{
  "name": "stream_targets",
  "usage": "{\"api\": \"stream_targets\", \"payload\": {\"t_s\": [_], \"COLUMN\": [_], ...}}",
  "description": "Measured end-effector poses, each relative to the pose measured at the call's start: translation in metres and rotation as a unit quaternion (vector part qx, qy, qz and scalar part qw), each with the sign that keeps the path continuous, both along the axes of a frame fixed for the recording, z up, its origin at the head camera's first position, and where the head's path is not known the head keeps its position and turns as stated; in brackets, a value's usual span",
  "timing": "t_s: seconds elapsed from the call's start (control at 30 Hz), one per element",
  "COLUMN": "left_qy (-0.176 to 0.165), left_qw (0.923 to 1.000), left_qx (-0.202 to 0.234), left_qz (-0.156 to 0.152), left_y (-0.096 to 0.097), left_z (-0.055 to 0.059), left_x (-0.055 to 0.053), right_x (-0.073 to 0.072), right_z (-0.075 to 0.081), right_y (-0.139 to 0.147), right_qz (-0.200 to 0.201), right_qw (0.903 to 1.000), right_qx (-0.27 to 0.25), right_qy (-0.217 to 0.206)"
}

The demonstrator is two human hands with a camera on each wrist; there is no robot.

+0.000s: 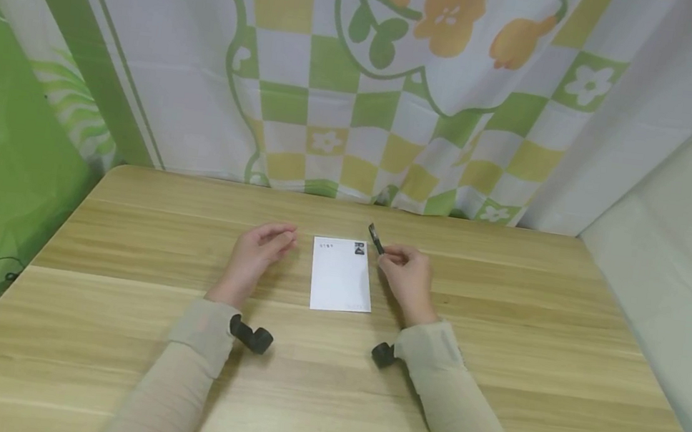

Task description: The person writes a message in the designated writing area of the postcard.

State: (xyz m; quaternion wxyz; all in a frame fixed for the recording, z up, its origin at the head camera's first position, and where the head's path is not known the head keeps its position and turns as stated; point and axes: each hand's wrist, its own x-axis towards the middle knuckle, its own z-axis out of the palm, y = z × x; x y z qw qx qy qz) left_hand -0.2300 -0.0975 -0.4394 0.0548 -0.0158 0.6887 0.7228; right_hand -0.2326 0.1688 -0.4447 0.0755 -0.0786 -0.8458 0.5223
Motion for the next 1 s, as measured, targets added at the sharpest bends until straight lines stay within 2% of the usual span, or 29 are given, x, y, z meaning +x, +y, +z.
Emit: {"api": "stream_targets", "payload": {"t_s": [0.27,0.8,1.0], "left_qy": [0.006,0.027,0.030], "left_qw": [0.9999,0.9948,0.9936], "left_qx": [-0.006,-0.096,-0.107], "left_qz": [-0.008,-0.020,-0.020], "left_y": [-0.003,-0.013,-0.015], "left_z": [0.003,0.009,0.011], "left_x": [0.001,0.002,0.002], "right_x": [0.001,0.002,0.002], "right_z": [0.000,0.005,0.006], "right_y": [0.002,0.005,0.005], "right_qz": [0.004,0.020,0.024], "right_qw": [0.9995,0.9955,0.9935], "right_qx": [0.029,0.091,0.109], "right_qy": [-0.004,-0.018,-0.022]}}
